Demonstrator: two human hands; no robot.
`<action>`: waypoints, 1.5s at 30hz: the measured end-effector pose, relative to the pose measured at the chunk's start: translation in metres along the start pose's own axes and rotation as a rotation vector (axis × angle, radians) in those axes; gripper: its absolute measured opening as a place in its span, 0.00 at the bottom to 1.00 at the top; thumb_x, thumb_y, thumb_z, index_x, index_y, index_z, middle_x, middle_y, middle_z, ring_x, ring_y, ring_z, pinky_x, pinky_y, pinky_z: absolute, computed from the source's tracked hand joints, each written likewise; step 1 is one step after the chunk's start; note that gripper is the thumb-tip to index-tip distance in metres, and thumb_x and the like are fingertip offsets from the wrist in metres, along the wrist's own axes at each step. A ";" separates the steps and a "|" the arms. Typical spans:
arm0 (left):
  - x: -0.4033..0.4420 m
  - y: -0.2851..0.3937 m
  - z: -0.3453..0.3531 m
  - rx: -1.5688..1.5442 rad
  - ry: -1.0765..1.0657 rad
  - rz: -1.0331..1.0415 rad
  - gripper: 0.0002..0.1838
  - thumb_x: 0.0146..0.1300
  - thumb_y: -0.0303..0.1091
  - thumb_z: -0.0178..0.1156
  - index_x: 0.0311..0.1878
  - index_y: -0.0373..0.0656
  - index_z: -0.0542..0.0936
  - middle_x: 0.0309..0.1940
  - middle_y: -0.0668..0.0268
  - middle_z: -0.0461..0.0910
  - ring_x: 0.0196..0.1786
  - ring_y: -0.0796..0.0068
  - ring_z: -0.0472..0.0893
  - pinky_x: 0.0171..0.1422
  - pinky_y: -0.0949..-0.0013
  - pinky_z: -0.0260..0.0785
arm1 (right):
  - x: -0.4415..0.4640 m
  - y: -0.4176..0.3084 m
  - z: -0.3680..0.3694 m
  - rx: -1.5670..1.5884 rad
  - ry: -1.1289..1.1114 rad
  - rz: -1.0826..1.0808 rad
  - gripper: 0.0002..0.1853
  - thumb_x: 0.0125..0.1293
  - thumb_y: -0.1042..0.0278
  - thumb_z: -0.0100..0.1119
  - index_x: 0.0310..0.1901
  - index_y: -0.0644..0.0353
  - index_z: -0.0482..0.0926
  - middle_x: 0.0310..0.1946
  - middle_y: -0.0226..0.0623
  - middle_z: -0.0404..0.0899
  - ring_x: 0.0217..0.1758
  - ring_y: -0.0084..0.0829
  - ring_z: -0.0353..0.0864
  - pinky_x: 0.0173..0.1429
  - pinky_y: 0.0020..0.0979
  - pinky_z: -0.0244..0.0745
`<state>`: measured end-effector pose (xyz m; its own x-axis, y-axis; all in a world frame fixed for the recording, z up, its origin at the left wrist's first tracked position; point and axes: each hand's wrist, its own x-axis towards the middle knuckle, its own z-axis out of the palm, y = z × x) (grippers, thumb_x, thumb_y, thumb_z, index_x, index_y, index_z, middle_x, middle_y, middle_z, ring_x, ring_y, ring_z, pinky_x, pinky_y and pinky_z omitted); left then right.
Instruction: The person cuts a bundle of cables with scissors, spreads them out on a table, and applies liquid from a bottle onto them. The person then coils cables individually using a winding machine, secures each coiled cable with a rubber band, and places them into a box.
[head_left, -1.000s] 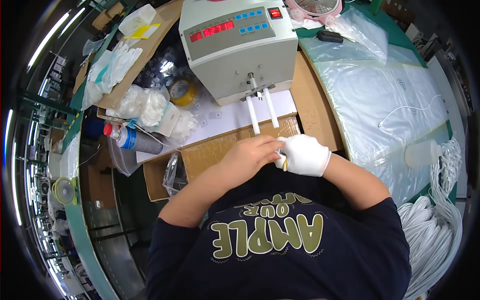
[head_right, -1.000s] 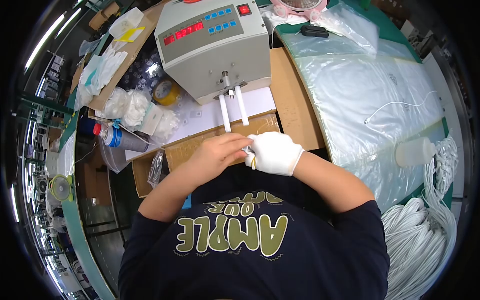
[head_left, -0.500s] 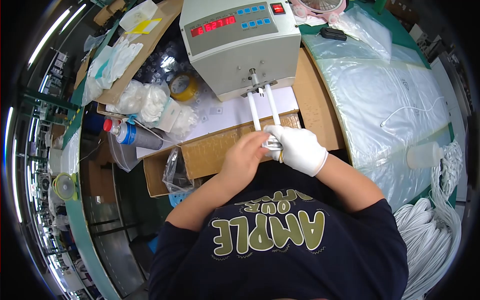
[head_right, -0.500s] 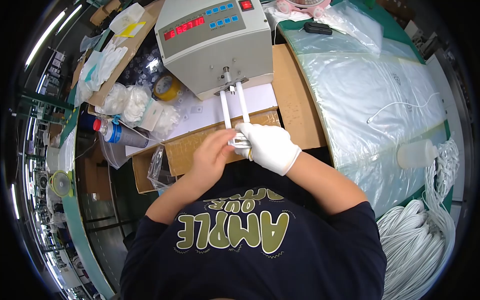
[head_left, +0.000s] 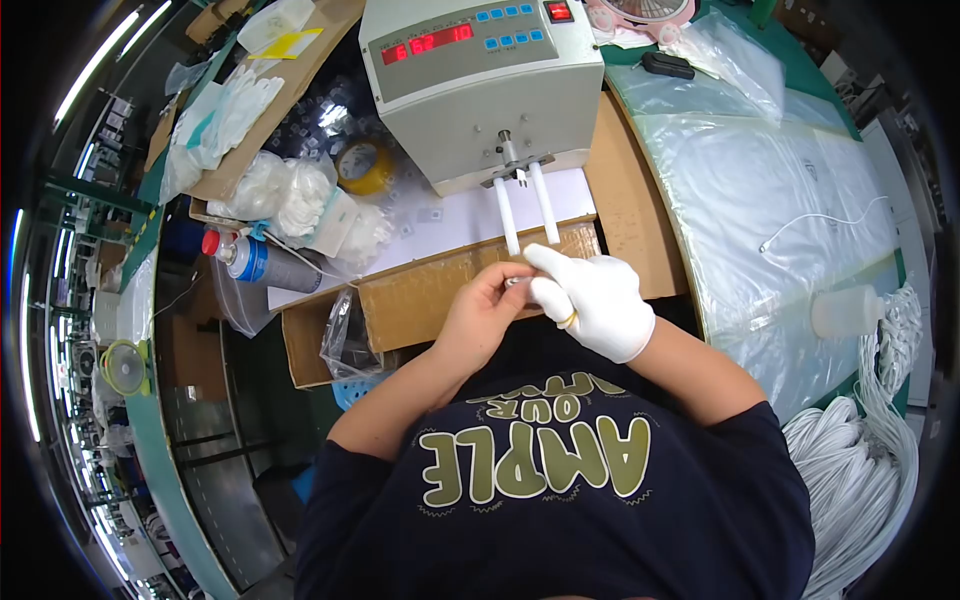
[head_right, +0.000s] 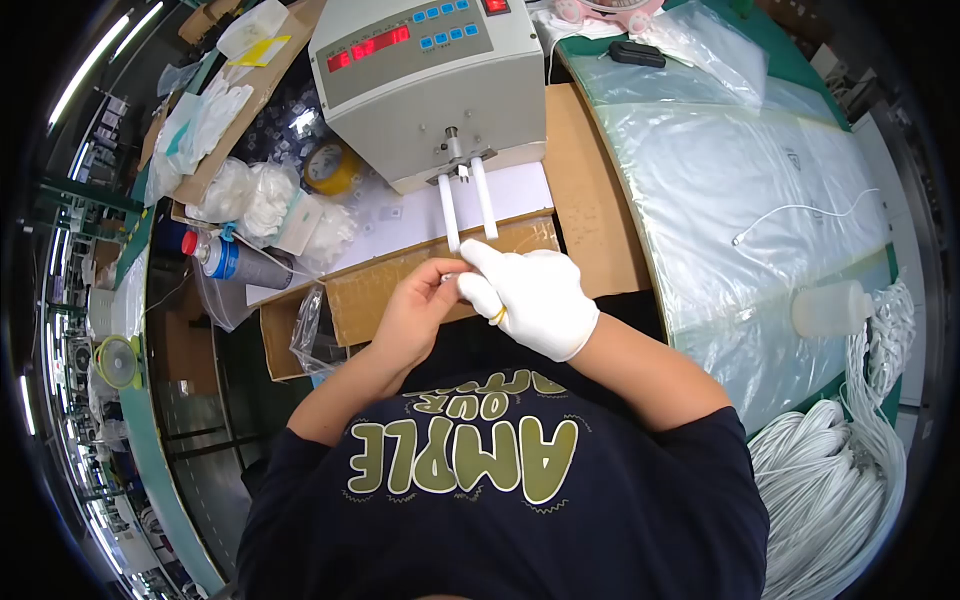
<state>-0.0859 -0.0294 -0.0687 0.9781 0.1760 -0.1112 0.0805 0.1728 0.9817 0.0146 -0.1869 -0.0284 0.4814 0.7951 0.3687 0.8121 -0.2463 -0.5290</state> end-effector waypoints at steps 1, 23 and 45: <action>-0.003 0.006 0.007 -0.118 -0.044 -0.026 0.12 0.73 0.30 0.52 0.54 0.35 0.75 0.46 0.64 0.80 0.48 0.78 0.79 0.54 0.69 0.74 | -0.005 0.006 0.007 -0.029 0.081 -0.096 0.13 0.67 0.62 0.55 0.47 0.60 0.76 0.29 0.43 0.83 0.25 0.42 0.81 0.29 0.36 0.76; -0.041 -0.012 -0.060 0.578 0.435 0.026 0.15 0.69 0.29 0.56 0.56 0.35 0.76 0.48 0.61 0.80 0.51 0.73 0.78 0.58 0.70 0.69 | -0.027 0.037 -0.062 0.072 -0.018 0.312 0.17 0.70 0.56 0.47 0.51 0.57 0.78 0.39 0.44 0.82 0.40 0.45 0.82 0.43 0.38 0.76; 0.081 -0.063 -0.110 1.557 0.627 0.271 0.25 0.61 0.43 0.62 0.57 0.38 0.77 0.53 0.59 0.76 0.56 0.55 0.72 0.59 0.54 0.64 | 0.027 0.012 -0.029 -0.369 -0.114 -0.186 0.05 0.57 0.65 0.61 0.33 0.55 0.78 0.28 0.39 0.77 0.33 0.41 0.80 0.37 0.39 0.74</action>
<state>-0.0331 0.0808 -0.1562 0.8046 0.4323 0.4072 0.4078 -0.9006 0.1505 0.0471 -0.1842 -0.0032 0.2926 0.8958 0.3345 0.9553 -0.2581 -0.1444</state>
